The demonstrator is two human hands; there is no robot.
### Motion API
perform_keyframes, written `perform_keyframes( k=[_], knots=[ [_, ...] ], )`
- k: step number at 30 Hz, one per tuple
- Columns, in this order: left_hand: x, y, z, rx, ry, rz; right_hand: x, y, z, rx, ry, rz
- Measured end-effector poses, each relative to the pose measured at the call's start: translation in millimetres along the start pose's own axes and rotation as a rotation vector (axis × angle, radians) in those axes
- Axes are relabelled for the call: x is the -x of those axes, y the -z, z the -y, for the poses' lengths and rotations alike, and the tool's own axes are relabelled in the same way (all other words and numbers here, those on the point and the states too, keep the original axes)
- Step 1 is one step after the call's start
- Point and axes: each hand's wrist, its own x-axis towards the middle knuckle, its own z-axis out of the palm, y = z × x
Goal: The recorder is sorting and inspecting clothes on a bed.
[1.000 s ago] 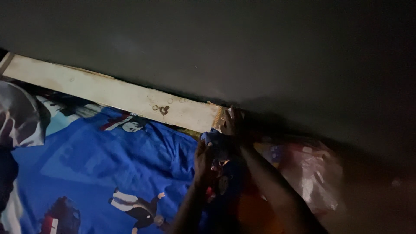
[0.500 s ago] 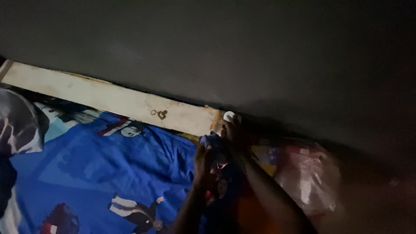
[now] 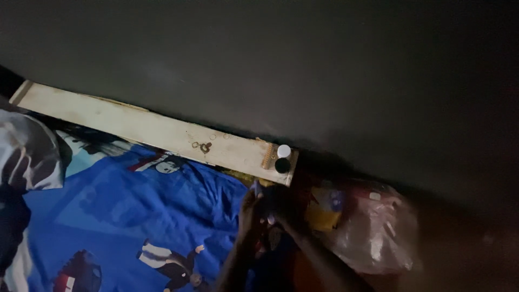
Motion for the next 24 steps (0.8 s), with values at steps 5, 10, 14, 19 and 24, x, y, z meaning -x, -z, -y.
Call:
perform_keyframes(
  k=[5, 10, 14, 19, 24],
  knots=[
    [70.3, 48.8, 13.7, -0.357, -0.03, -0.02, 65.2, -20.0, -61.0, -0.144, -0.229, 0.081],
    [137.2, 105.6, 57.2, -0.106, 0.309, -0.21, 156.5, -91.1, -190.5, -0.93, -0.646, 0.164],
    [190.5, 94.6, 19.2, 0.132, 0.277, -0.29, 177.1, -130.0, -179.0, -0.928, -0.659, 0.213],
    [238.9, 118.8, 1.8, 0.274, 0.085, -0.351, 149.6, -141.6, -40.4, -0.724, -0.204, 0.459],
    [325.4, 113.7, -50.1, 0.238, -0.186, -0.344, 180.7, -88.9, 260.0, -1.154, -1.105, 0.94]
  ],
)
